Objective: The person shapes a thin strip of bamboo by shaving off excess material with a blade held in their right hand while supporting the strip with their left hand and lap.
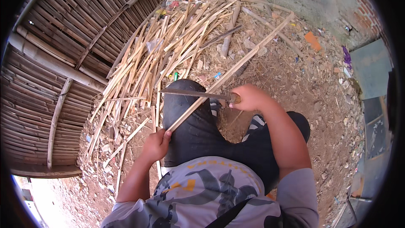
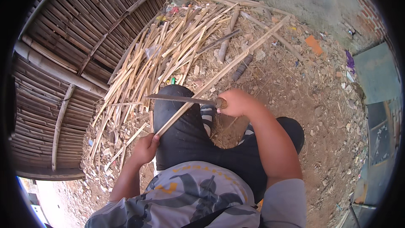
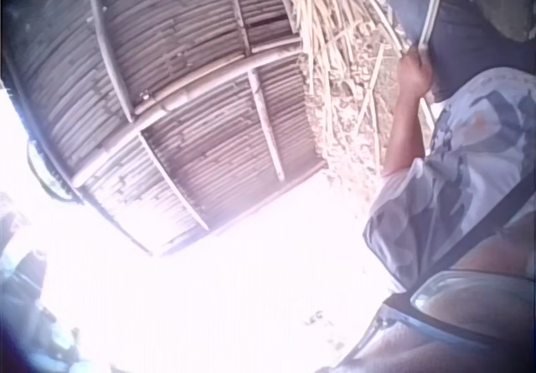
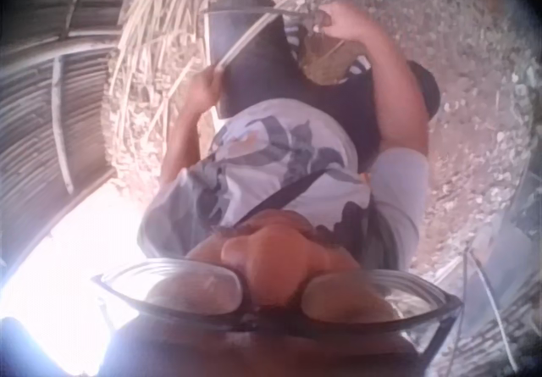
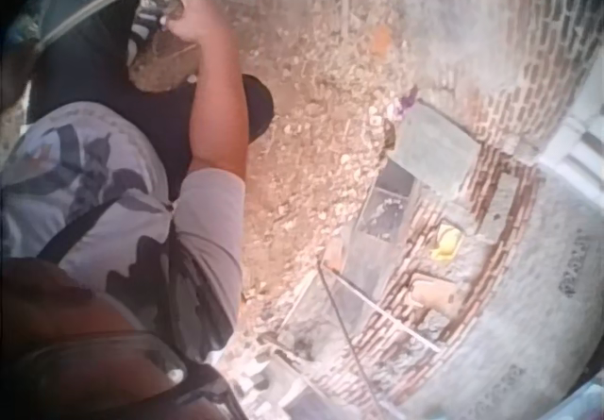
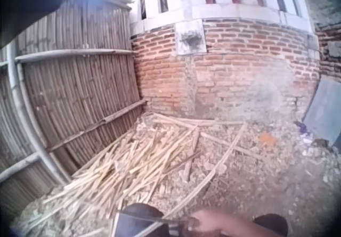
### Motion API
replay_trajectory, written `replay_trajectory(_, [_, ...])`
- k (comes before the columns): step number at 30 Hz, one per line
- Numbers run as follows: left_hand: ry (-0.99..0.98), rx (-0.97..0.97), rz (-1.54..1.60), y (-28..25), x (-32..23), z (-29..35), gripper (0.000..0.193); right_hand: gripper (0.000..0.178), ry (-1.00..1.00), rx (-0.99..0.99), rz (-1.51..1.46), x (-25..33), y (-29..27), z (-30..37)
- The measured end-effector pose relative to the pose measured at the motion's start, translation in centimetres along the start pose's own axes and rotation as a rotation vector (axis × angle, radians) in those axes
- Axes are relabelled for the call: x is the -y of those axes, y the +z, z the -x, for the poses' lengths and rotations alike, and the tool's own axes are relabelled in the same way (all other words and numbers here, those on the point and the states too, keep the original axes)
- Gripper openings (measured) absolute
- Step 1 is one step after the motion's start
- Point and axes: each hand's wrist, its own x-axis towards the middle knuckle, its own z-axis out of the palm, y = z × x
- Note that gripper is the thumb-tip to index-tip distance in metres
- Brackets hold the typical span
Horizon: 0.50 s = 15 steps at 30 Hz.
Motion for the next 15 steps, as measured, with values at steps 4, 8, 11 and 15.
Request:
replay_trajectory(4, [-0.032,0.047,0.078,-1.0,0.4,0.0,0.045,0.028,0.029,-0.048,0.043,1.9,-0.4,0.8])
replay_trajectory(8, [0.004,-0.162,-0.168,-0.6,-0.7,0.3,0.048,0.028,0.052,-0.062,0.144,1.8,-0.7,1.1])
replay_trajectory(11, [-0.018,-0.116,-0.355,-1.3,-2.4,0.9,0.051,0.028,0.068,-0.037,0.145,2.2,-1.2,1.3])
replay_trajectory(15, [-0.038,-0.067,-0.239,-1.1,-1.5,-0.1,0.054,0.028,0.034,-0.053,0.143,2.5,-1.3,1.2])
